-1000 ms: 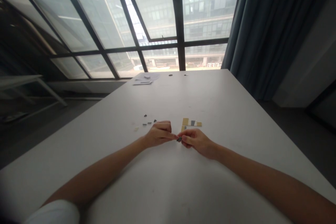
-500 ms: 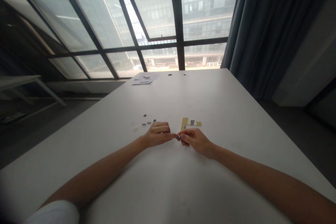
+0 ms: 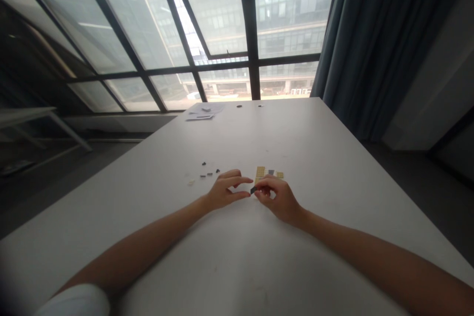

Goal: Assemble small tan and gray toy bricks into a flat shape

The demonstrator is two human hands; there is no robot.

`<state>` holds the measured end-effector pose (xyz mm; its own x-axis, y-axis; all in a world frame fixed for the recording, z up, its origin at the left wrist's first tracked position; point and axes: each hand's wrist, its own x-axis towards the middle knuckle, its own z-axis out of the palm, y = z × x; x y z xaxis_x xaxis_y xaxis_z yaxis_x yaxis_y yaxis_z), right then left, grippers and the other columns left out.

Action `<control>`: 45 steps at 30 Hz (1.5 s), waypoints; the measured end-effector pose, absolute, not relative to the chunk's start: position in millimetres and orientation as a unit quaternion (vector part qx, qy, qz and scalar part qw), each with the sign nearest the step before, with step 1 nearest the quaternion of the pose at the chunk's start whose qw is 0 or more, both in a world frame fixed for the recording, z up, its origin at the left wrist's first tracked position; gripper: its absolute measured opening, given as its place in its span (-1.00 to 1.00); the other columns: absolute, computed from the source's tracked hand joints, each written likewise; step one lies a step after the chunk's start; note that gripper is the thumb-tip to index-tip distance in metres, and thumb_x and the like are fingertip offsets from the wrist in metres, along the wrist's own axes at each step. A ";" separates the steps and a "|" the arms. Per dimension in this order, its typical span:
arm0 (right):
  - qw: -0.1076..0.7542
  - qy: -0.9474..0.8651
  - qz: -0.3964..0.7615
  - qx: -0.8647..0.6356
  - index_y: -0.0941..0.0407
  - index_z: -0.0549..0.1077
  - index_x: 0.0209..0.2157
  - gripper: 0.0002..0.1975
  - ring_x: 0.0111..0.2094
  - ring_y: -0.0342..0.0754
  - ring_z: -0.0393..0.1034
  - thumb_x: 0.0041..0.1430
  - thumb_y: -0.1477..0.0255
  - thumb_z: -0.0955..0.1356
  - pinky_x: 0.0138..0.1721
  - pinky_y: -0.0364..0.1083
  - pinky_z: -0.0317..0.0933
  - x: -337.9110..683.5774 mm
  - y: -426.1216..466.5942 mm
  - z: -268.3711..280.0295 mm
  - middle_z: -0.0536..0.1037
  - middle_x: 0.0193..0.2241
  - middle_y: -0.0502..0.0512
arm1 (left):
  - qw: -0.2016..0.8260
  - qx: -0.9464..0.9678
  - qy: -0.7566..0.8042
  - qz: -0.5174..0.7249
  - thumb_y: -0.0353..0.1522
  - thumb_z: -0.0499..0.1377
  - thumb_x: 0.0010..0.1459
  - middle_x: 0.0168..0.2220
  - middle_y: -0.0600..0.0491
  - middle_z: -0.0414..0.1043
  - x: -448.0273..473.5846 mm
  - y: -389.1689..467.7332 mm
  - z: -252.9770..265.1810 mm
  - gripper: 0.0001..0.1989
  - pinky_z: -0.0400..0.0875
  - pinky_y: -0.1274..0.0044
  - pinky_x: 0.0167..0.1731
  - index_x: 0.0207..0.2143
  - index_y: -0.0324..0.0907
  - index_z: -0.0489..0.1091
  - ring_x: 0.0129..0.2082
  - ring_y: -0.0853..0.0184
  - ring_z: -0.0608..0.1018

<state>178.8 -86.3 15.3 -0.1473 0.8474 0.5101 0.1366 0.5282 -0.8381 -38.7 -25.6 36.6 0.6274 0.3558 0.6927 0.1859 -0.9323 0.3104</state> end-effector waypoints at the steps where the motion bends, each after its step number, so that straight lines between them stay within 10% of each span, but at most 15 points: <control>1: 0.548 -0.702 0.284 -0.355 0.08 0.54 -0.28 -0.92 -0.34 -0.07 0.40 0.19 0.38 0.41 -0.34 -0.08 0.30 179.3 -86.8 15.1 0.54 -0.33 0.10 | 0.121 0.891 0.161 0.407 -0.21 0.31 0.18 -0.49 0.12 0.28 -37.2 -27.2 35.9 -0.71 0.26 0.59 -0.45 -0.12 -0.20 0.55 -0.50 0.44 0.36; 45: 0.505 -0.765 0.171 -0.361 0.09 0.52 -0.28 -0.93 -0.38 -0.09 0.38 0.17 0.49 0.40 -0.37 -0.10 0.28 179.2 -84.1 9.9 0.53 -0.35 0.08 | 0.204 0.866 0.229 0.394 -0.43 0.25 0.04 -0.53 0.18 0.21 -28.2 -37.6 19.6 -0.88 0.16 0.62 -0.48 -0.30 -0.22 0.49 -0.53 0.48 0.27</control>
<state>179.2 -84.1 9.9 -0.2297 0.7252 0.6491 0.3794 0.6809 -0.6264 -28.2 -37.6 19.6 0.5846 0.5580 0.5889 0.2360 -0.8115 0.5346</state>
